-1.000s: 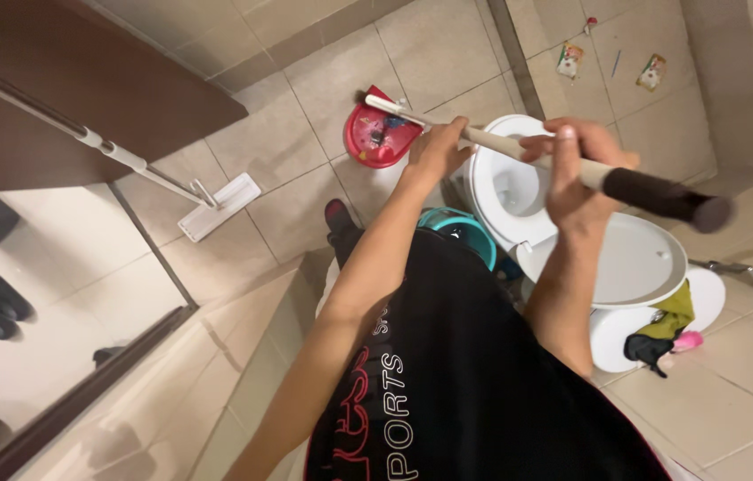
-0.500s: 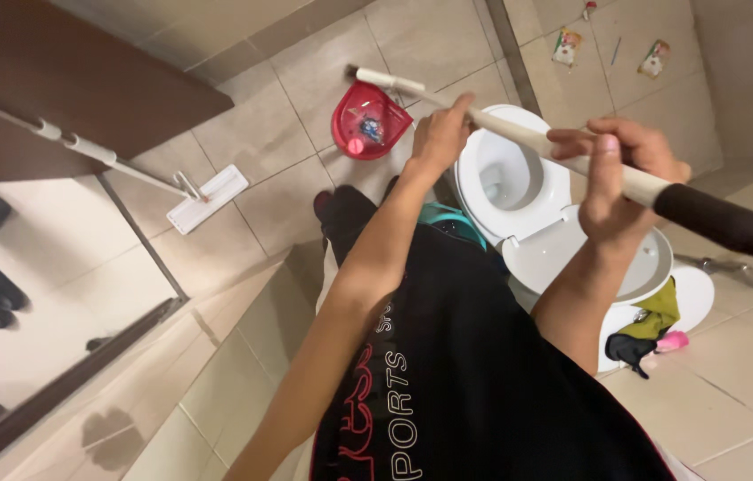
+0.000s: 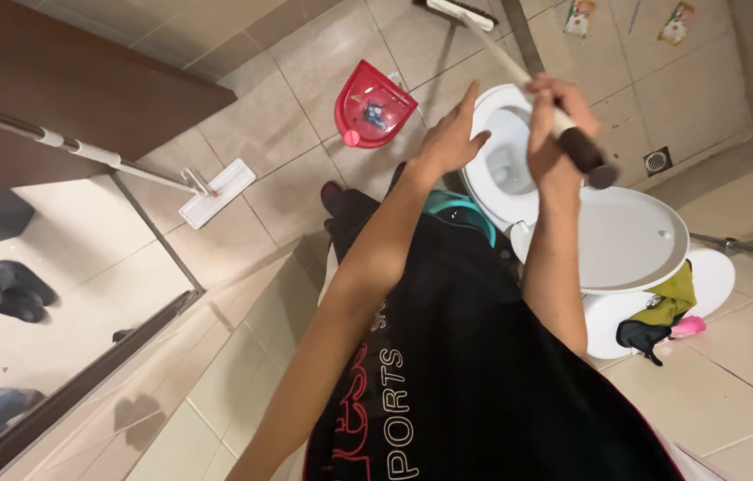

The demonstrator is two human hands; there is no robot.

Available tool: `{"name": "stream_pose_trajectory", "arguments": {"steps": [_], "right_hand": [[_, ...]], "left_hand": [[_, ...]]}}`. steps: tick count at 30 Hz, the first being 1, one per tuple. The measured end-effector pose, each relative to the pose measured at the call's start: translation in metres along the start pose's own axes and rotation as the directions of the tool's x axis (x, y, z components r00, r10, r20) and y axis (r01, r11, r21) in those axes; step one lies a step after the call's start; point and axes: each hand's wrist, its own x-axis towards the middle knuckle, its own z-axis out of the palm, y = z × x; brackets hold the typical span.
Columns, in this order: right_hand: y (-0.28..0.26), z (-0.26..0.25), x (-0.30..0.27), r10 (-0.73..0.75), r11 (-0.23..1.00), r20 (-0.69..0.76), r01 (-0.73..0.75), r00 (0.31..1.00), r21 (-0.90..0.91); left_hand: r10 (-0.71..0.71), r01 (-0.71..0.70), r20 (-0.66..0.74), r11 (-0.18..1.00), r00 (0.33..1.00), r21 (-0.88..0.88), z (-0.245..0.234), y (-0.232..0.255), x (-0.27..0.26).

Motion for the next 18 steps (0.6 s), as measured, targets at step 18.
{"name": "stream_pose_trajectory", "arguments": {"steps": [18], "right_hand": [[0.050, 0.054, -0.028, 0.077, 0.988, -0.079, -0.087, 0.994, -0.127]], "left_hand": [[0.107, -0.112, 0.055, 0.989, 0.993, 0.100, -0.038, -0.034, -0.004]]}}
